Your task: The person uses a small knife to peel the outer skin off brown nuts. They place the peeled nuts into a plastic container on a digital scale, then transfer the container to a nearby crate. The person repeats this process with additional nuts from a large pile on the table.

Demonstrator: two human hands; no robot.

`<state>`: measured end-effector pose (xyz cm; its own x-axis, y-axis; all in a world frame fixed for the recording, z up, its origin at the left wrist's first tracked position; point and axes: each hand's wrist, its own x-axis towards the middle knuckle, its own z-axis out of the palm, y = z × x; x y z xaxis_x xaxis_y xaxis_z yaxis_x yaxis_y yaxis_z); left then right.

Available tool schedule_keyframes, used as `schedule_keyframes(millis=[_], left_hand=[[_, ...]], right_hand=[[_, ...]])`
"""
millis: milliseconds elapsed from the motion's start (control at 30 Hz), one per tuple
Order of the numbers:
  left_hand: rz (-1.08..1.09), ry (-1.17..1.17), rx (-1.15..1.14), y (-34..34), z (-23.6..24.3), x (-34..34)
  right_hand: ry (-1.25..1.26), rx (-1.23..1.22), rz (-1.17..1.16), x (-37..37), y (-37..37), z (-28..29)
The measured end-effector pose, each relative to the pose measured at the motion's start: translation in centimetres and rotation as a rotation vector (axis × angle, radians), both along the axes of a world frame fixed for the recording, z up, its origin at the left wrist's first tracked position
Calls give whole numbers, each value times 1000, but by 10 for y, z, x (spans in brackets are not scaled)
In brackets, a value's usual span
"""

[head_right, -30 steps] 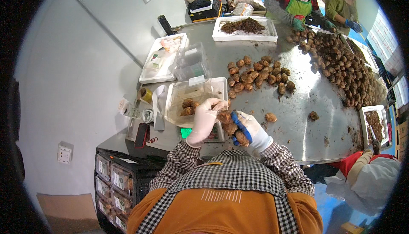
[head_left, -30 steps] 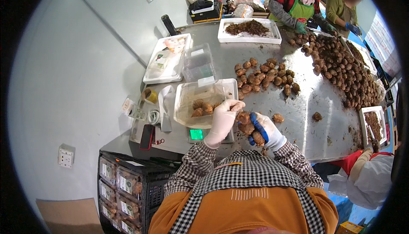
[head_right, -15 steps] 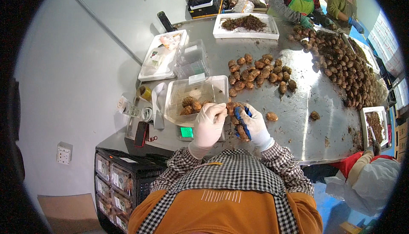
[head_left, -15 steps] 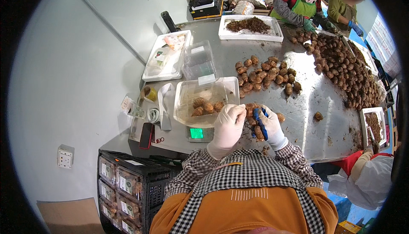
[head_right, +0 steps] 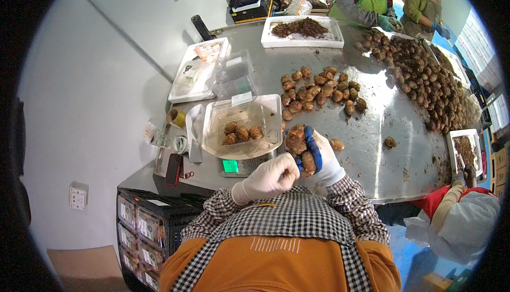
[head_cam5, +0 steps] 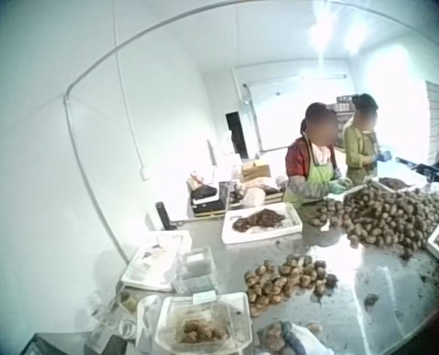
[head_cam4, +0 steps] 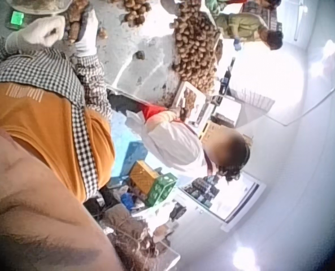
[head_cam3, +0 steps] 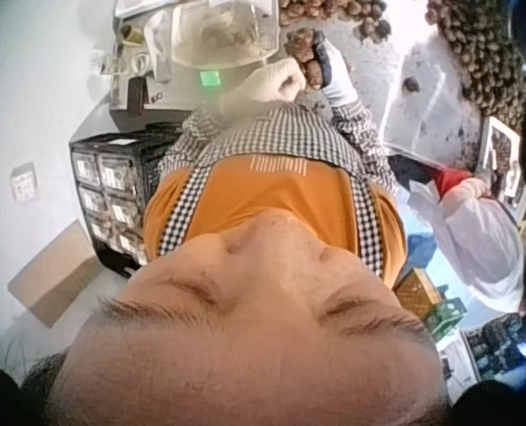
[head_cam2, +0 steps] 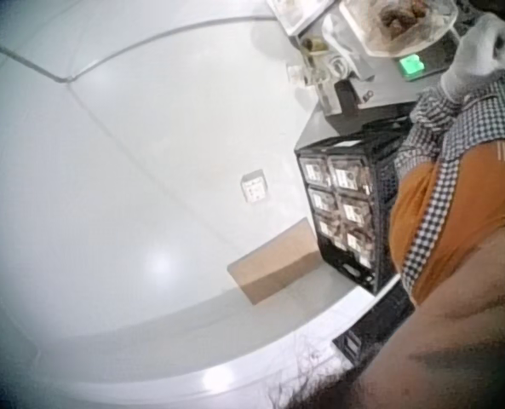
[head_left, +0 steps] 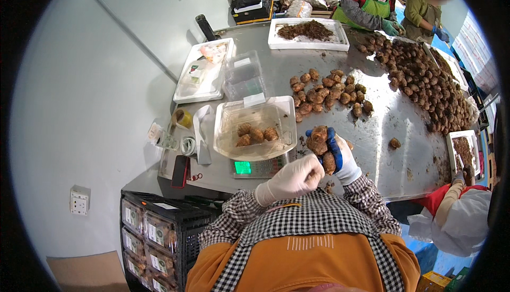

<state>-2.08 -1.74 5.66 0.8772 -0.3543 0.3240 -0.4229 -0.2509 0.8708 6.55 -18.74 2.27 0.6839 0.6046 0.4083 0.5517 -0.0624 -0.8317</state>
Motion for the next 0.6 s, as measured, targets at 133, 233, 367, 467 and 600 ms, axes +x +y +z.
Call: schedule_keyframes(millis=[133,233,367,467,600], left_hand=[[393,-46,-100,5,-9,11],[527,-229,-2,8,-16,21],[584,-447,138,7,-13,26],[551,-414,179,5,-21,28],[495,-339,197,6,-20,36]], right_hand=[[706,203,92,-7,-1,-9],[1178,483,196,-9,-1,-14],[1192,387,89,-12,5,-3],[1245,364,74,-12,6,-5],[1264,353,161,-13,3,-12]])
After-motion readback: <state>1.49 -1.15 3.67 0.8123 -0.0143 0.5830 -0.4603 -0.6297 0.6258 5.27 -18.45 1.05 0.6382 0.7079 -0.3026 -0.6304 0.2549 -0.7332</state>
